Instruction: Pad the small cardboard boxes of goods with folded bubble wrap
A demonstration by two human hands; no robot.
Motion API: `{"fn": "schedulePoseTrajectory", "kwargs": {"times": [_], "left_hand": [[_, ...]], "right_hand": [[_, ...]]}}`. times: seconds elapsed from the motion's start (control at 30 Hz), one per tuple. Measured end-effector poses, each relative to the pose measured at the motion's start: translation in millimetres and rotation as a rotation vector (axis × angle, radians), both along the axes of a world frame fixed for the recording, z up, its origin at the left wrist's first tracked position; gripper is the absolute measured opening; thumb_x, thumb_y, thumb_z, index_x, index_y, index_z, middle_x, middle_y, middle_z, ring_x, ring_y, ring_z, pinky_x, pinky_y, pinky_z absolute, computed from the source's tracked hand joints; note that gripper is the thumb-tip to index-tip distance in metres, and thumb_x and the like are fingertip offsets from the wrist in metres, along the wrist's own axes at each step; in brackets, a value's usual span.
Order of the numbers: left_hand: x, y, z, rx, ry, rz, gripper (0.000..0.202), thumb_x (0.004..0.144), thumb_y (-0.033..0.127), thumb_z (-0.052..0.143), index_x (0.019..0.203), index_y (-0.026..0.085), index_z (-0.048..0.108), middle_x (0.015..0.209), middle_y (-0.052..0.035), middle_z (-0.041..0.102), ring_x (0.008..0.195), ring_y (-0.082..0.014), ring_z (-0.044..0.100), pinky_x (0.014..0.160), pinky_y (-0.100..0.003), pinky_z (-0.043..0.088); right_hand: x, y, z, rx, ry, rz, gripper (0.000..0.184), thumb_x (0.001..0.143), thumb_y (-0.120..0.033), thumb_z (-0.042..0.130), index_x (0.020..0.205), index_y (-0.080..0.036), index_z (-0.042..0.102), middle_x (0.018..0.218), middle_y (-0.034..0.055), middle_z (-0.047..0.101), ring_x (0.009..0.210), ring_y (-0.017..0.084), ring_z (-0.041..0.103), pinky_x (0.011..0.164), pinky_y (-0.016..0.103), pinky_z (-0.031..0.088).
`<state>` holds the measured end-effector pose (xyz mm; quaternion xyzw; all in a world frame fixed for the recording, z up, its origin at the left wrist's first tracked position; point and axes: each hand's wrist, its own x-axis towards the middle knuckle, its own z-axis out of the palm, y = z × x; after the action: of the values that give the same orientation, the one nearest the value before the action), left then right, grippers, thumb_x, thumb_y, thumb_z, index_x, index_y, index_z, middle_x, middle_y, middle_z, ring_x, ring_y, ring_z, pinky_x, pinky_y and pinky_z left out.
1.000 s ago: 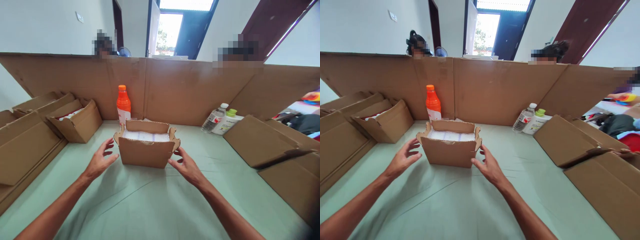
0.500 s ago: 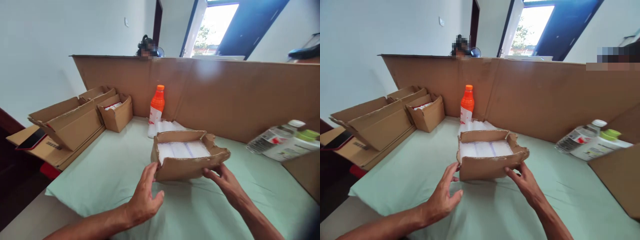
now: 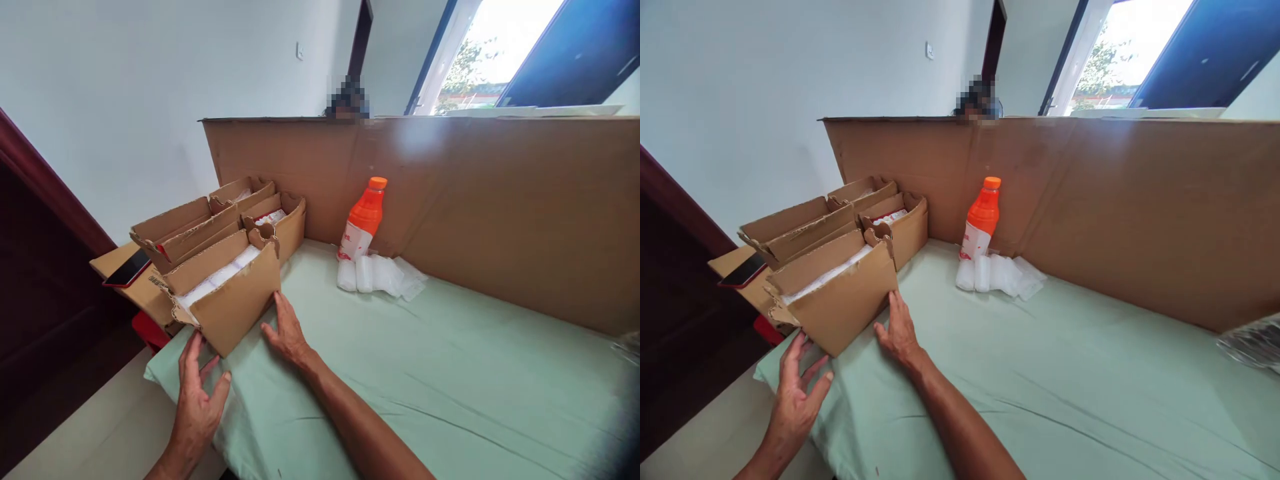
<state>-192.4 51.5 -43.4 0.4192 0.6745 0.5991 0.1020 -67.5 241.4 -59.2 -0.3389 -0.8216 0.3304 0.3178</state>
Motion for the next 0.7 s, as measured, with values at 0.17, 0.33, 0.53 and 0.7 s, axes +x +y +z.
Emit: {"fn": "schedulePoseTrajectory", "kwargs": {"times": [0.17,0.33,0.53,0.7], "left_hand": [[-9.3,36.2,-0.2,0.011,0.021,-0.022,0.08,0.086,0.026,0.065,0.156,0.031,0.028,0.161,-0.0126,0.027,0.145,-0.0349,0.037,0.106,-0.052,0.052],[-10.5,54.2,-10.1,-0.013,-0.025,-0.042,0.079,0.086,0.028,0.064,0.156,0.03,0.028,0.164,-0.0125,0.026,0.148,-0.0343,0.034,0.111,-0.052,0.047],[1.1,22.1,-29.1,-0.231,-0.177,-0.094,0.072,0.083,0.043,0.067,0.149,0.027,0.042,0.154,-0.0156,0.045,0.132,-0.0369,0.055,0.109,-0.058,0.046],[42.7,-3.7,45.7,-0.184,-0.21,-0.641,0.053,0.083,0.054,0.066,0.127,0.024,0.069,0.131,-0.0142,0.067,0.122,-0.0375,0.062,0.105,-0.054,0.051]], "right_hand": [[-13.5,-5.0,10.4,0.055,-0.266,0.043,0.082,0.08,-0.027,0.065,0.155,-0.01,0.035,0.159,0.0179,0.038,0.15,0.03,0.03,0.123,0.049,0.026],[-12.1,-7.4,17.1,0.105,-0.352,0.051,0.067,0.087,-0.033,0.063,0.148,-0.011,0.047,0.154,0.0167,0.047,0.149,0.031,0.031,0.121,0.049,0.028],[-9.7,-10.5,13.2,0.214,-0.415,0.056,0.052,0.091,-0.037,0.062,0.137,-0.013,0.058,0.15,0.0151,0.052,0.146,0.029,0.036,0.118,0.046,0.033],[3.9,-27.3,15.0,0.255,-0.443,0.123,0.048,0.097,-0.037,0.058,0.139,-0.014,0.055,0.153,0.0148,0.049,0.146,0.028,0.036,0.119,0.047,0.031]]}}
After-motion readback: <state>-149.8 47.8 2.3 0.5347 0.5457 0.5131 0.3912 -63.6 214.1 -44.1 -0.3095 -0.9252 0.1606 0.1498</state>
